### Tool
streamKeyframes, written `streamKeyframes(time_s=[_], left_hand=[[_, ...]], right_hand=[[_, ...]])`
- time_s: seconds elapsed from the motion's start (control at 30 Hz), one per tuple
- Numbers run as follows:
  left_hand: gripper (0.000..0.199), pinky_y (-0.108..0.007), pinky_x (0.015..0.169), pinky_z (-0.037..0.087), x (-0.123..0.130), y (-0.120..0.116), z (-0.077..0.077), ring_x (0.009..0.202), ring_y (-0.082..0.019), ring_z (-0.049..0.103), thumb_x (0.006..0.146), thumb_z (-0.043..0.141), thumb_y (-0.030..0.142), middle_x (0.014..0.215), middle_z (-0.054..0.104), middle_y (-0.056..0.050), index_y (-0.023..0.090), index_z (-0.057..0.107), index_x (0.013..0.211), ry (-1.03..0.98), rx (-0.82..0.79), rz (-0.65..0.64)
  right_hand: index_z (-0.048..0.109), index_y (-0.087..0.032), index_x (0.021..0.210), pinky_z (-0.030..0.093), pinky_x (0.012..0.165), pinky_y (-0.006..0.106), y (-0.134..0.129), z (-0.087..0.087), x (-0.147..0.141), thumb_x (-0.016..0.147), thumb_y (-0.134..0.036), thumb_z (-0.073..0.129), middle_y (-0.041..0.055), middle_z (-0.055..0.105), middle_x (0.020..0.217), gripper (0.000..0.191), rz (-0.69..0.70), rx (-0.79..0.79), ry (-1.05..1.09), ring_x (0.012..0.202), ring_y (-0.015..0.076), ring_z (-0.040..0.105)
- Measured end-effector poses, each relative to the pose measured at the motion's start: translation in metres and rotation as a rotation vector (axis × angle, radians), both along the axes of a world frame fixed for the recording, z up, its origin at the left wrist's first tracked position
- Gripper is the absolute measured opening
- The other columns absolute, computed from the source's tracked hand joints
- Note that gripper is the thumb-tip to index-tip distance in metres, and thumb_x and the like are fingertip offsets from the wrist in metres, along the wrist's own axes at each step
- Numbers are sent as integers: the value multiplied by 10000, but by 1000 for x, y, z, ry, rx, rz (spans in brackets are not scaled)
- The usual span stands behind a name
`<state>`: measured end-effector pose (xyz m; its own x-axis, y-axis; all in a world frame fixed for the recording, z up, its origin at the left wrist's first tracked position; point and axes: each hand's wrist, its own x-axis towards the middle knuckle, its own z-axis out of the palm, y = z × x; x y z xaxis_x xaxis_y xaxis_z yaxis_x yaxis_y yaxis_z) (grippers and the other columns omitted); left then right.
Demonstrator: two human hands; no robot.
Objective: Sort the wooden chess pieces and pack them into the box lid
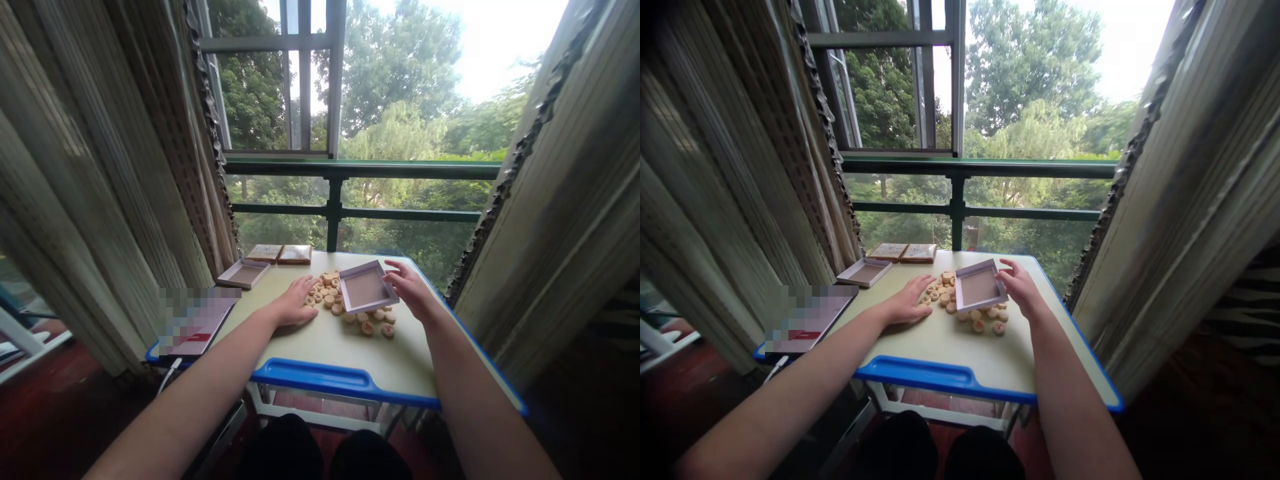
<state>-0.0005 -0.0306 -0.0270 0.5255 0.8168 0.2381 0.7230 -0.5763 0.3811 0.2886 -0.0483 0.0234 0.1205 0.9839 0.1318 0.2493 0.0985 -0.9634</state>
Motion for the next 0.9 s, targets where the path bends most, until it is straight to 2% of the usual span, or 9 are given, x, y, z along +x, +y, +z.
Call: streamKeyframes(time_s=[0.07,0.2,0.33,0.47,0.53,0.63,0.73,0.8,0.9], left_hand=[[727,-386,1096,217,0,1,0,1308,-261,272,707,565,333,1407,315,-149,126,316,1358,-33,-17,-3],[631,-352,1073,275,-2,6,-1,1233,-242,385,709,545,274,1312,432,-144,111,394,1299,-91,39,10],[435,-361,1002,368,-8,14,-2,1102,-229,495,719,520,226,1164,543,-123,132,531,1143,-113,87,48],[299,-363,944,415,-11,20,-3,1018,-224,535,717,510,209,1058,592,-103,152,598,997,-121,79,70],[337,-353,916,437,-10,21,-4,1000,-220,547,702,518,196,1078,586,-105,150,579,1030,-169,53,104],[458,-345,891,456,-8,23,-7,991,-213,556,686,521,174,1102,579,-110,136,503,1142,-255,18,146],[489,-349,898,450,-5,23,-10,996,-213,551,680,516,159,1083,589,-112,120,474,1165,-289,28,150],[482,-352,885,457,-3,24,-11,982,-211,555,681,511,153,1073,593,-109,121,476,1160,-297,26,150],[448,-346,852,476,-2,26,-13,946,-197,564,690,494,137,1052,596,-103,127,490,1137,-321,5,137]], right_hand=[[510,-186,1205,403,566,226,-4,2,-3,640,-234,548,50,641,953,568,86,-25,22,748,157,562],[519,-221,1210,426,559,209,-21,11,-16,654,-192,565,43,617,979,558,358,-131,56,770,145,573],[517,-241,1226,467,589,221,-36,13,-32,694,-272,633,67,578,1059,546,607,-244,-14,838,161,585],[456,-282,1284,497,660,257,-40,4,-45,721,-337,638,77,525,1190,594,650,-268,-71,869,165,597],[400,-297,1326,500,678,263,-40,0,-48,714,-344,649,79,523,1214,663,683,-286,-104,879,166,599],[287,-260,1392,498,750,291,-42,-2,-48,686,-312,683,86,592,1130,812,798,-304,-200,934,183,588],[296,-207,1392,484,817,323,-45,2,-45,665,-300,698,113,592,1138,836,921,-292,-314,991,207,576],[374,-232,1357,483,825,320,-48,5,-43,639,-320,713,132,472,1301,799,929,-237,-407,1005,215,572],[482,-321,1275,471,840,333,-52,12,-44,598,-367,740,76,260,1457,726,943,-98,-581,1049,243,549]])
